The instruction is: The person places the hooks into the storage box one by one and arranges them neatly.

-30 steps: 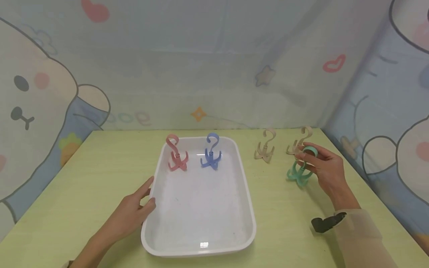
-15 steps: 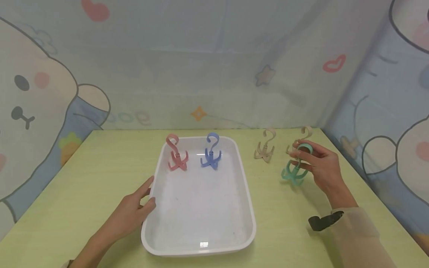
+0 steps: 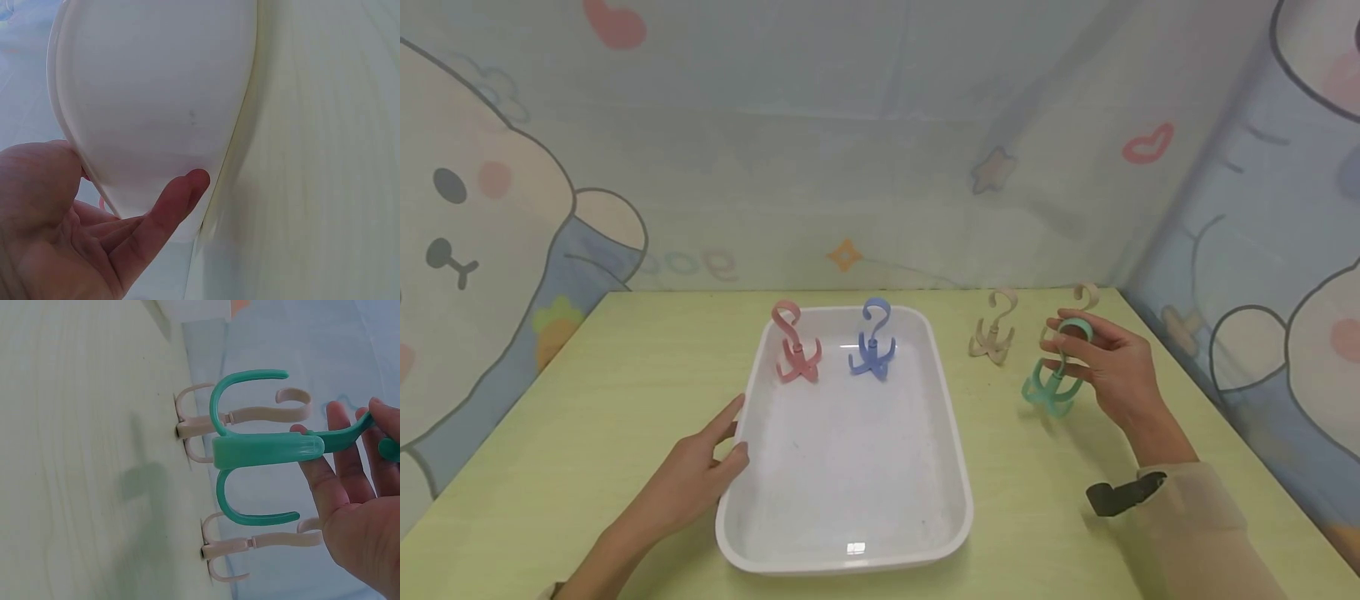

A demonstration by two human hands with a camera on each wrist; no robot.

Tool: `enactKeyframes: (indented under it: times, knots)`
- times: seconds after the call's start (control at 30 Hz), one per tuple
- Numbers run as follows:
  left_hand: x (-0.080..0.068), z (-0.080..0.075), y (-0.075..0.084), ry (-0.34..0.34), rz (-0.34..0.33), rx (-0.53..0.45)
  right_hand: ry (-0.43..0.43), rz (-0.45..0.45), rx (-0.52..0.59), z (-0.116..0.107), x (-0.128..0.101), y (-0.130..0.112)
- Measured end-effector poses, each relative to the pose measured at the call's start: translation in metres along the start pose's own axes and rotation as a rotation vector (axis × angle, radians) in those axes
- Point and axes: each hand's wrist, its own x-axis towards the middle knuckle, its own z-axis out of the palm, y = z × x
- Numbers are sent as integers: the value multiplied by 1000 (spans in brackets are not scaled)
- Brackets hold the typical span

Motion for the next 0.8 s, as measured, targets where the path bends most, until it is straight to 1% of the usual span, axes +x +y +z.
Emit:
enactKeyframes:
  times: [0.17, 0.37, 0.6, 0.8]
  knots:
    - [0, 0, -1, -1, -4, -7, 3, 8, 9, 4, -1, -2]
    - [0, 0, -1, -5, -6, -14, -33, 1, 46, 8, 1, -4]
    - [0, -1, -1, -6, -8, -15, -14, 13, -2, 16, 2, -11]
    - [1, 0, -1, -6, -4, -9, -28, 24, 24, 25, 5, -16]
